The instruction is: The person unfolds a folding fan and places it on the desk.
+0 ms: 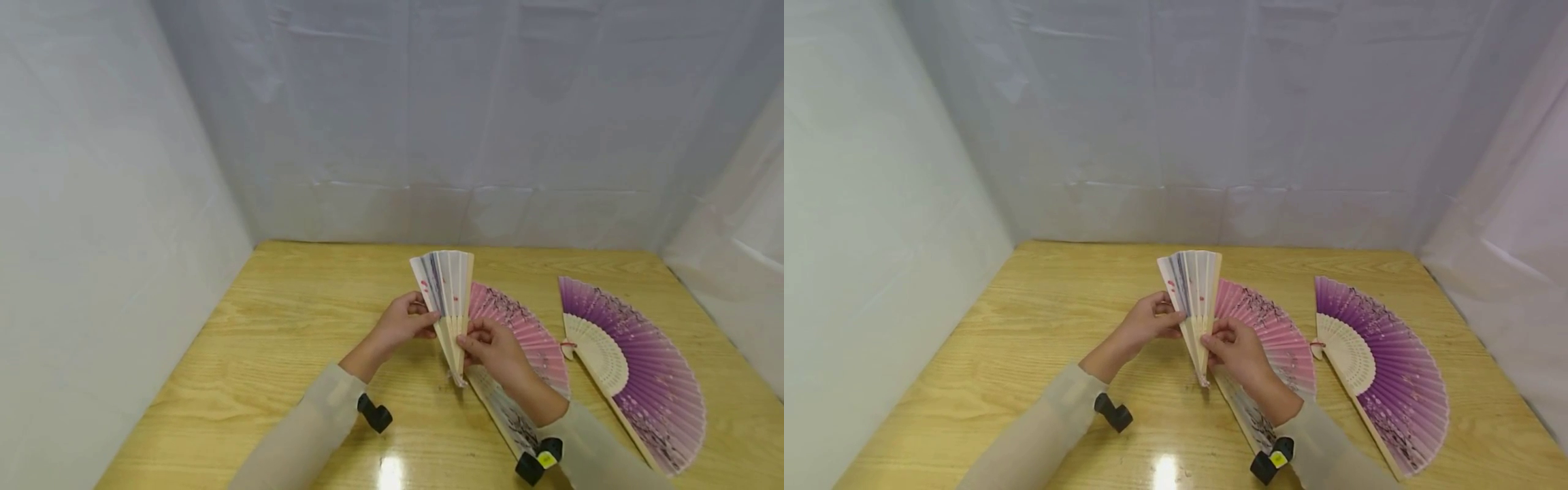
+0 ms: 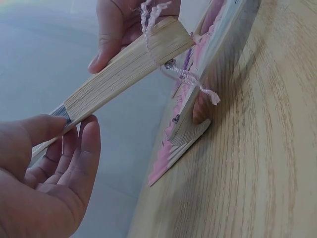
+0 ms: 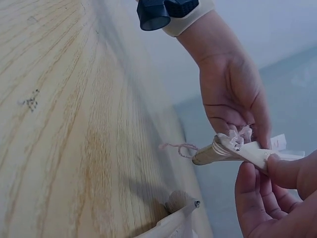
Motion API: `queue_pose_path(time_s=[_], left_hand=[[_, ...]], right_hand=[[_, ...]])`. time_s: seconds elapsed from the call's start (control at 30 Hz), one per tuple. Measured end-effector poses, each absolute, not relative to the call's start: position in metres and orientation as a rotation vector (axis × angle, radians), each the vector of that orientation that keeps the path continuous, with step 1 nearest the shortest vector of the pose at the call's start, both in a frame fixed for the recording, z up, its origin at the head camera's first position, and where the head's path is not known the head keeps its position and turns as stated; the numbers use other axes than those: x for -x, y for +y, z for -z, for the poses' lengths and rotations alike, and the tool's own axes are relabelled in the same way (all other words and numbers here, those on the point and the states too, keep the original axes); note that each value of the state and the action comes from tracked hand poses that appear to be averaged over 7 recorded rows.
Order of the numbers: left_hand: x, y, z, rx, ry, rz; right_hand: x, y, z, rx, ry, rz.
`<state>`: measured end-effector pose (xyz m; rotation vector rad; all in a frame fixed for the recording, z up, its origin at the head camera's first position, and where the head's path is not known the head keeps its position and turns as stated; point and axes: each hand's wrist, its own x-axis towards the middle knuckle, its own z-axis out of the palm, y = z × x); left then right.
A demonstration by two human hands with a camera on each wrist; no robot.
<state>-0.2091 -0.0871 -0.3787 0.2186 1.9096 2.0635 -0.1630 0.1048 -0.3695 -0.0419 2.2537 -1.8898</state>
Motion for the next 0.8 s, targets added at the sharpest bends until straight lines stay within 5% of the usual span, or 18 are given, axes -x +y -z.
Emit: queue_pose_path(time_s=[0.8], left_hand=[[0.2094,-0.092,0.3856,-0.185,1.901,-2.175]], right_hand=[[0.1664,0.1088,0.3637,0.013,2.25,1.955]])
